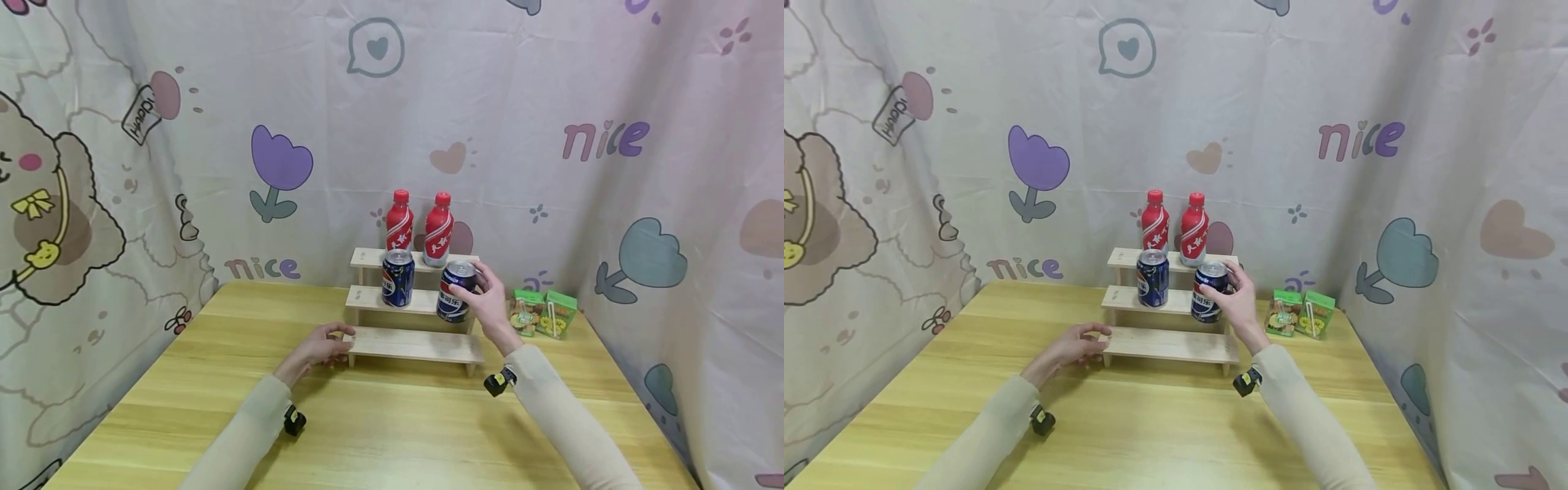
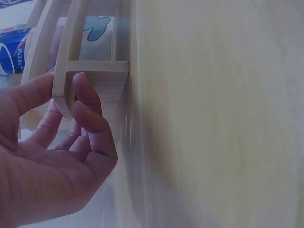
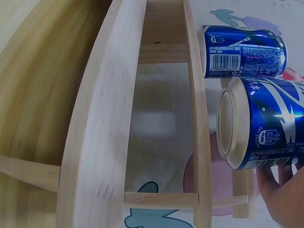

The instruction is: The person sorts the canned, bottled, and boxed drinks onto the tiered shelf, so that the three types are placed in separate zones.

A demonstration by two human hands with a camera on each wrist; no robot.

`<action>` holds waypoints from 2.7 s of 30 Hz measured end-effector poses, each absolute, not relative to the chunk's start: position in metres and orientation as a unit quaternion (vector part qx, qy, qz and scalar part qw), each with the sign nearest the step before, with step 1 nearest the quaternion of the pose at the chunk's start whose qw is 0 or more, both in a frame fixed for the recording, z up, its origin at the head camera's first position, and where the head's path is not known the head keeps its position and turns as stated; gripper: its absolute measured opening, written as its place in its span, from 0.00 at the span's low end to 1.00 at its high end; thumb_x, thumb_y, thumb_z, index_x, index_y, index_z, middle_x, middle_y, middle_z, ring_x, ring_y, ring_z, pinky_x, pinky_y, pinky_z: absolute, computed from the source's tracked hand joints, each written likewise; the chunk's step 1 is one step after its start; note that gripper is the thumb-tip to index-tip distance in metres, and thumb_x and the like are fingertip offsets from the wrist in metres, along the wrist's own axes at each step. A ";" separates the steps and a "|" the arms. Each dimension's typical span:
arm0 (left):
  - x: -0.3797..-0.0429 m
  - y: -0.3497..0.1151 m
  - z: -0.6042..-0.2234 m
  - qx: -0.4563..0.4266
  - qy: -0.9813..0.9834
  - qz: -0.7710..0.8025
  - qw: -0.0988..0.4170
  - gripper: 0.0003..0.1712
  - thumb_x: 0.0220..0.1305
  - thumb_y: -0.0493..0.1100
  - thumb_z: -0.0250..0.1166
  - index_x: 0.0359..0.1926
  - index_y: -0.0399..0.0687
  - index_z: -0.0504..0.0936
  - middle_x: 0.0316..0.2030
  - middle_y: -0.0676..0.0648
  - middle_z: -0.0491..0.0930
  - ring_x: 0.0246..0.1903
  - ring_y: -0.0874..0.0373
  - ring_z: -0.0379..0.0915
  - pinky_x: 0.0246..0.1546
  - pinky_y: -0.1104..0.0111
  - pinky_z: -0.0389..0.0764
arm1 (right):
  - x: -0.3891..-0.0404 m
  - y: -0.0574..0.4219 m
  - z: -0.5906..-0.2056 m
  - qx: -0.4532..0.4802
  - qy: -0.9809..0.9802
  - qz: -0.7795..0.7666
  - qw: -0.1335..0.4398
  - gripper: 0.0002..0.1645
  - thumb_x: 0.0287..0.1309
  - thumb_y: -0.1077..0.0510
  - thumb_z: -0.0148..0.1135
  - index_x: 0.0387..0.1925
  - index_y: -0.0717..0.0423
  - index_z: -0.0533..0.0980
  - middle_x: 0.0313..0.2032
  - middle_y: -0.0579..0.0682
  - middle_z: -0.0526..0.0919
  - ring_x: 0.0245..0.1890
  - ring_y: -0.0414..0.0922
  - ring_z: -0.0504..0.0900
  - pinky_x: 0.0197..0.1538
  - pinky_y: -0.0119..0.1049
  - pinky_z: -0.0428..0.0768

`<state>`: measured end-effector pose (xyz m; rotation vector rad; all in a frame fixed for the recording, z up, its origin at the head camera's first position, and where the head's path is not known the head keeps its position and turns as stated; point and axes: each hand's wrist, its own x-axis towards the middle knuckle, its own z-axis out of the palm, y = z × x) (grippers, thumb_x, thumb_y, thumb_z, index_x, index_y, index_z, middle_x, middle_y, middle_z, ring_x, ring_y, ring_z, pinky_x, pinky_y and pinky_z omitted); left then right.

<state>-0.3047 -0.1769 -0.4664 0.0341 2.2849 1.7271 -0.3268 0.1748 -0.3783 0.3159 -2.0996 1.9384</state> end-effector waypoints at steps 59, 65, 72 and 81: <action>-0.306 -0.179 -0.465 0.035 0.790 0.595 0.145 0.20 0.65 0.39 0.64 0.58 0.44 0.74 0.29 0.47 0.80 0.27 0.54 0.78 0.21 0.69 0.72 | -0.358 0.140 -0.383 0.125 -0.701 0.689 0.136 0.40 0.53 0.61 0.72 0.68 0.52 0.67 0.63 0.59 0.72 0.65 0.54 0.69 0.69 0.51 0.65; -0.306 -0.179 -0.466 0.035 0.791 0.594 0.144 0.20 0.65 0.39 0.64 0.58 0.44 0.74 0.29 0.47 0.80 0.28 0.54 0.79 0.21 0.69 0.72 | -0.357 0.140 -0.384 0.119 -0.709 0.683 0.132 0.41 0.55 0.59 0.72 0.69 0.50 0.66 0.65 0.58 0.71 0.66 0.54 0.68 0.70 0.51 0.64; -0.306 -0.180 -0.467 0.037 0.791 0.593 0.146 0.20 0.66 0.39 0.64 0.57 0.44 0.74 0.29 0.47 0.80 0.28 0.54 0.79 0.22 0.69 0.72 | -0.356 0.139 -0.384 0.117 -0.712 0.680 0.133 0.41 0.54 0.59 0.72 0.69 0.51 0.66 0.65 0.57 0.71 0.67 0.54 0.68 0.69 0.52 0.65; -0.305 -0.179 -0.468 0.028 0.790 0.593 0.149 0.19 0.65 0.39 0.64 0.56 0.47 0.75 0.29 0.47 0.80 0.28 0.53 0.79 0.23 0.69 0.72 | -0.355 0.142 -0.387 0.122 -0.713 0.678 0.132 0.44 0.53 0.58 0.72 0.70 0.48 0.65 0.66 0.56 0.71 0.67 0.54 0.68 0.70 0.51 0.64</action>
